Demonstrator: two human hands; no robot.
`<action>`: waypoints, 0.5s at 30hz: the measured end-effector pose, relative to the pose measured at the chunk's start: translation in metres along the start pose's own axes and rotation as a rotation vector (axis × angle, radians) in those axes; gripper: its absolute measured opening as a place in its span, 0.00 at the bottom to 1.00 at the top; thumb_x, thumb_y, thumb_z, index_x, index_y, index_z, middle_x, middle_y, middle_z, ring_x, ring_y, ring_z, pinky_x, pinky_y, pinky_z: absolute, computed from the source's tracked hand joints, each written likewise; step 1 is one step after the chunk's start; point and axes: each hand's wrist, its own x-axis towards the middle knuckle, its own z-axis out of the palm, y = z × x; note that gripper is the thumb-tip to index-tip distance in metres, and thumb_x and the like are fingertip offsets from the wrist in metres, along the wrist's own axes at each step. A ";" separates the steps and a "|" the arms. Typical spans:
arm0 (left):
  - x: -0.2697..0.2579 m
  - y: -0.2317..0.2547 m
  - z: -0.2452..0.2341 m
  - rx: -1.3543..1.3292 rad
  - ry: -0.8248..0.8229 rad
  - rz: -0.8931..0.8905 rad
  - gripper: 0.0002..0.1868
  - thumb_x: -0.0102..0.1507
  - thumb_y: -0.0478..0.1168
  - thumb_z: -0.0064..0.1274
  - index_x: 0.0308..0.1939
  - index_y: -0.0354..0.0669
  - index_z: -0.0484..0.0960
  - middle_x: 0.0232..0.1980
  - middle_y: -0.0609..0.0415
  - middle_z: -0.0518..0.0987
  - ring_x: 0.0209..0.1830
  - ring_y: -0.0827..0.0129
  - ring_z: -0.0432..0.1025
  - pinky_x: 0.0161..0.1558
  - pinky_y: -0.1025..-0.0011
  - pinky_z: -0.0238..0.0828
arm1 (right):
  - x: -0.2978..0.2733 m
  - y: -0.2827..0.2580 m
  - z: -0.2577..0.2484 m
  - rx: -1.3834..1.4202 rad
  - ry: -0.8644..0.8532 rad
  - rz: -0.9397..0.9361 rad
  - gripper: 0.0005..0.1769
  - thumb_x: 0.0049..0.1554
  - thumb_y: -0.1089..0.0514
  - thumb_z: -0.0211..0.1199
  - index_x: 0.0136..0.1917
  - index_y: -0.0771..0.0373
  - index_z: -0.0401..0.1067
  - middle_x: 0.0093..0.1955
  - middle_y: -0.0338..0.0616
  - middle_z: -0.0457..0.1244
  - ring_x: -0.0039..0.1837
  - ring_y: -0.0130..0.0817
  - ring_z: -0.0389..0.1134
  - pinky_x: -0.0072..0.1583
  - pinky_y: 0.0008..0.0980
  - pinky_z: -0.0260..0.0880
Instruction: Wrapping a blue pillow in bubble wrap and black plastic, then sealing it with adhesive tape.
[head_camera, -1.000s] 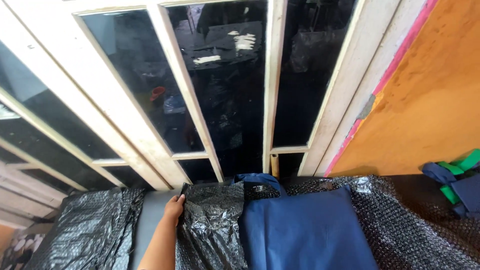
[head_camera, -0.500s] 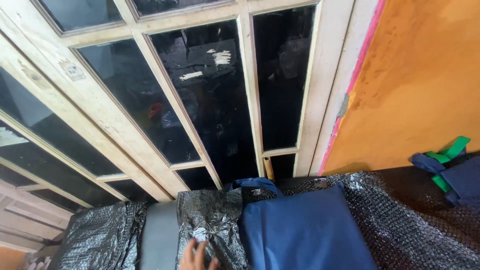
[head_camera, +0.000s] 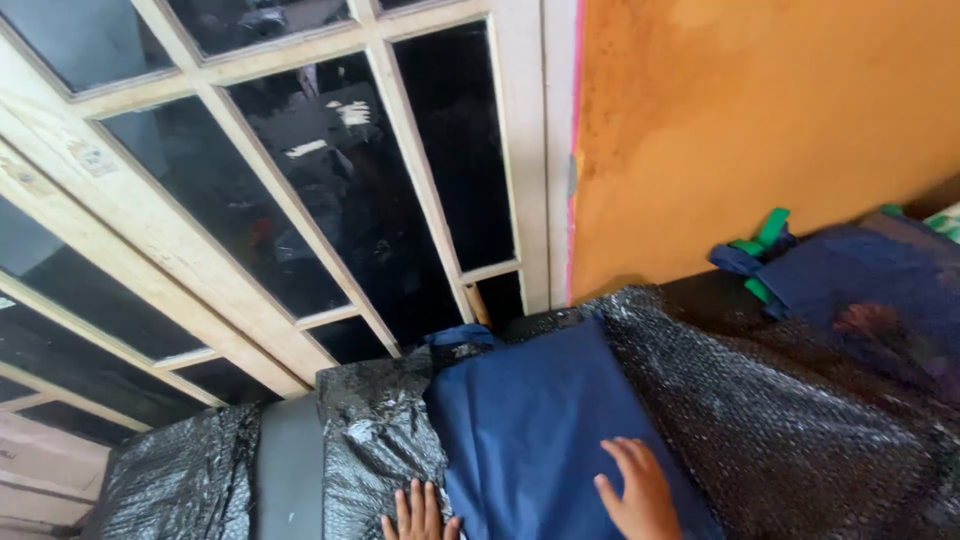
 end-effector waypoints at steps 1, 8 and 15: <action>0.000 0.000 -0.006 0.053 -0.110 -0.029 0.44 0.66 0.74 0.17 0.64 0.57 0.80 0.68 0.57 0.78 0.71 0.55 0.69 0.74 0.43 0.45 | -0.008 0.021 -0.019 -0.004 -0.056 0.249 0.31 0.52 0.49 0.65 0.69 0.51 0.70 0.70 0.43 0.63 0.72 0.45 0.62 0.75 0.44 0.57; 0.009 -0.004 -0.037 0.207 -0.615 -0.033 0.44 0.61 0.74 0.30 0.79 0.67 0.60 0.84 0.69 0.60 0.85 0.65 0.57 0.75 0.46 0.58 | -0.062 0.129 -0.073 0.362 -0.235 0.951 0.30 0.53 0.53 0.72 0.69 0.50 0.73 0.69 0.42 0.70 0.72 0.34 0.69 0.72 0.32 0.65; 0.010 -0.017 -0.020 0.280 -0.241 0.084 0.42 0.62 0.70 0.24 0.68 0.64 0.81 0.74 0.66 0.78 0.77 0.66 0.67 0.82 0.53 0.25 | -0.025 0.081 -0.090 -0.057 -0.469 0.968 0.23 0.47 0.39 0.71 0.57 0.37 0.76 0.64 0.33 0.67 0.67 0.44 0.67 0.68 0.42 0.64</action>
